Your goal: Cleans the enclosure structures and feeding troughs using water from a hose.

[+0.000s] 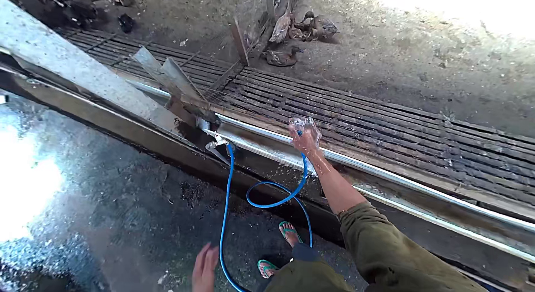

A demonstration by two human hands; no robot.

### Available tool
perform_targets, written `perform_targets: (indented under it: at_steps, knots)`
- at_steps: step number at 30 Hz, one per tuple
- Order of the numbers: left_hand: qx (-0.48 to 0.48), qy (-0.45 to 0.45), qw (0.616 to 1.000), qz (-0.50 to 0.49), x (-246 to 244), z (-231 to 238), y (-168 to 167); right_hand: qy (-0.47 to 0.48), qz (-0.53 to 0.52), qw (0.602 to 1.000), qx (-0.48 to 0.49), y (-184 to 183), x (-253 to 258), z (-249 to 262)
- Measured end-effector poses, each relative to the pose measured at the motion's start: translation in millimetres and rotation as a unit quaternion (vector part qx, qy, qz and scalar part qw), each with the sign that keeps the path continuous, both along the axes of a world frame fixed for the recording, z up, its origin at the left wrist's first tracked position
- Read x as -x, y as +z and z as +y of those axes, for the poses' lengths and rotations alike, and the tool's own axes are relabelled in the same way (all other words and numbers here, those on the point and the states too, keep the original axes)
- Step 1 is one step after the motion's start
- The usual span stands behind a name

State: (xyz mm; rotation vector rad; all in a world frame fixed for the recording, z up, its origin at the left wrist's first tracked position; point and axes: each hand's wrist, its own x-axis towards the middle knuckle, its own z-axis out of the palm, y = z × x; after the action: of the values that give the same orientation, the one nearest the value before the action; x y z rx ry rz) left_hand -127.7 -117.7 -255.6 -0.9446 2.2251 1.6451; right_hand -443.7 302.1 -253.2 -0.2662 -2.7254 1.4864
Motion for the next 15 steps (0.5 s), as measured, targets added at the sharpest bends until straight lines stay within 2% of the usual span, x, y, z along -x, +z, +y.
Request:
perform_targets:
  at_steps: [4, 7, 10, 15]
  knots:
    - [-0.153, -0.106, 0.980, 0.066, 191, 112, 12, 0.056, -0.070, 0.996, -0.005, -20, -3, -30]
    - [-0.223, -0.067, 0.971, 0.059, 291, 169, 19, 0.151, -0.159, 0.976, 0.011, -17, -9, -51]
    - [-0.253, -0.011, 0.966, 0.043, 343, 194, 18, 0.224, -0.158, 0.958, 0.087, -23, -19, -72]
    - [-0.325, 0.042, 0.944, 0.036, 372, 197, 11, 0.221, -0.070, 0.948, 0.219, -44, -29, -95]
